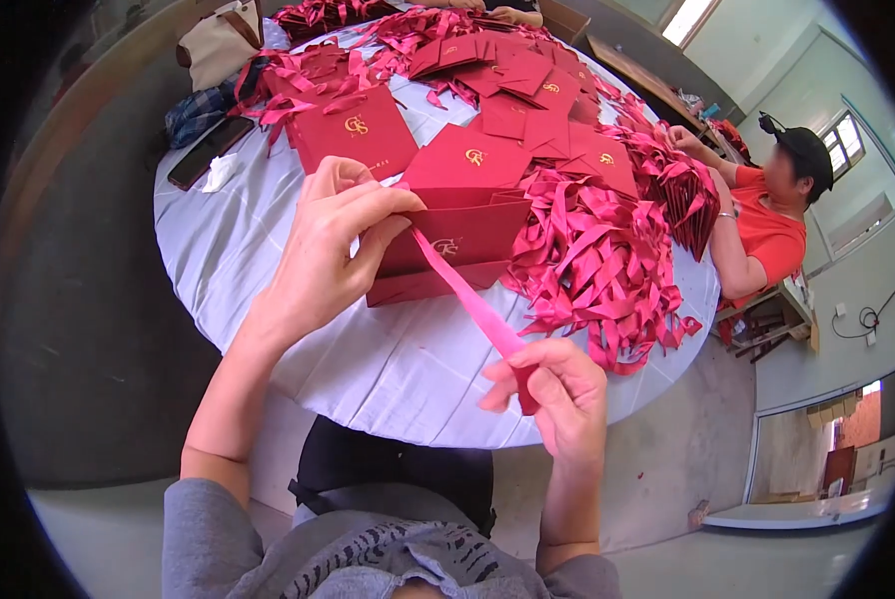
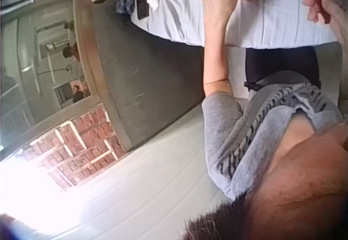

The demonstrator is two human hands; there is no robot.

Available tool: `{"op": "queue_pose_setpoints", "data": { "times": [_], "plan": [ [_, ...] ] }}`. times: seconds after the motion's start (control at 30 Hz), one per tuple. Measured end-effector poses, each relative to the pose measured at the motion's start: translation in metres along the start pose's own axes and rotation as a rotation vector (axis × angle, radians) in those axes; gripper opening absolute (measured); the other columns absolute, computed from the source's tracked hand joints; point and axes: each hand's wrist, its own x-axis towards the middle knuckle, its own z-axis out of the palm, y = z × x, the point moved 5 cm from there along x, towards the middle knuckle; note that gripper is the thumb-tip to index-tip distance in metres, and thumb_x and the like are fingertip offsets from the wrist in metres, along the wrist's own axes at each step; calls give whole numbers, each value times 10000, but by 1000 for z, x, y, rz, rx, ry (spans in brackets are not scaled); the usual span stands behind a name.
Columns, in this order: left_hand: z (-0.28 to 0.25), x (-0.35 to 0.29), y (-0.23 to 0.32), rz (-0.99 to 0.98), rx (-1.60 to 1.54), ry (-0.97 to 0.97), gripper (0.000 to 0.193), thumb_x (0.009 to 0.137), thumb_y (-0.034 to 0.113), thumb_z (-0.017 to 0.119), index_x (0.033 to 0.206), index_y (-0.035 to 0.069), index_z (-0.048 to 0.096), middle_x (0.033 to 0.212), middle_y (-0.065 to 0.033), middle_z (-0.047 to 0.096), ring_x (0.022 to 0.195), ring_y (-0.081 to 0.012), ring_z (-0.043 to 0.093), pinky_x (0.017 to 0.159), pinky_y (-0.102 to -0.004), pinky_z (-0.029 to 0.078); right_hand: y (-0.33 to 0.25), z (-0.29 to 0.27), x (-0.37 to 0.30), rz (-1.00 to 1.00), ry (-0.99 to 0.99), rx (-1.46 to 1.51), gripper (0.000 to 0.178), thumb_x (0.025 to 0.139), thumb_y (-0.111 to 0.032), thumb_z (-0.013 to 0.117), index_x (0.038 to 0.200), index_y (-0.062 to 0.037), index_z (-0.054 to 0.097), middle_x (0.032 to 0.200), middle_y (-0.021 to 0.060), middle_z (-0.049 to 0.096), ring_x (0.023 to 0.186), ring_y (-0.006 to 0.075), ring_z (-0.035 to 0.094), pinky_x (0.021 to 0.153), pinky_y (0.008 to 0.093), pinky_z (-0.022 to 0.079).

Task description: The person attaches ribbon handles to paper gift bags by threading ribbons through the bag slots and folding the bags by hand.

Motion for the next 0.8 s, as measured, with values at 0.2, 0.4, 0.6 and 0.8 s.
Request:
{"op": "queue_pose_setpoints", "data": {
  "times": [0.2,0.4,0.6,0.8],
  "plan": [
    [-4,4,10,54,156,26,138,754,173,713,840,76,666,772,-32,621,886,-253,503,872,-394,352,-10,-6,-16,-128,-230,336,282,893,33,431,1171,7,469,1045,275,625,841,419,650,688,548,509],
    [-10,19,35,99,325,-59,111,709,116,721,797,87,661,806,-52,545,884,-256,491,855,-379,357,-24,-11,-14,-367,-75,283,198,881,-77,582,1040,40,563,861,265,658,713,373,663,654,457,542],
    [22,37,38,233,294,-230,277,715,21,641,986,-5,585,878,-122,561,879,-282,546,787,-374,404,-36,-5,4,-419,181,-308,370,913,-350,576,713,-39,550,878,81,424,696,162,407,600,293,353],
    [36,44,17,70,183,-359,146,783,37,600,915,-13,559,794,-170,593,840,-338,587,743,-426,456,-31,2,30,-390,108,5,174,954,-99,421,924,29,534,740,162,588,774,250,603,765,375,469]
  ]
}}
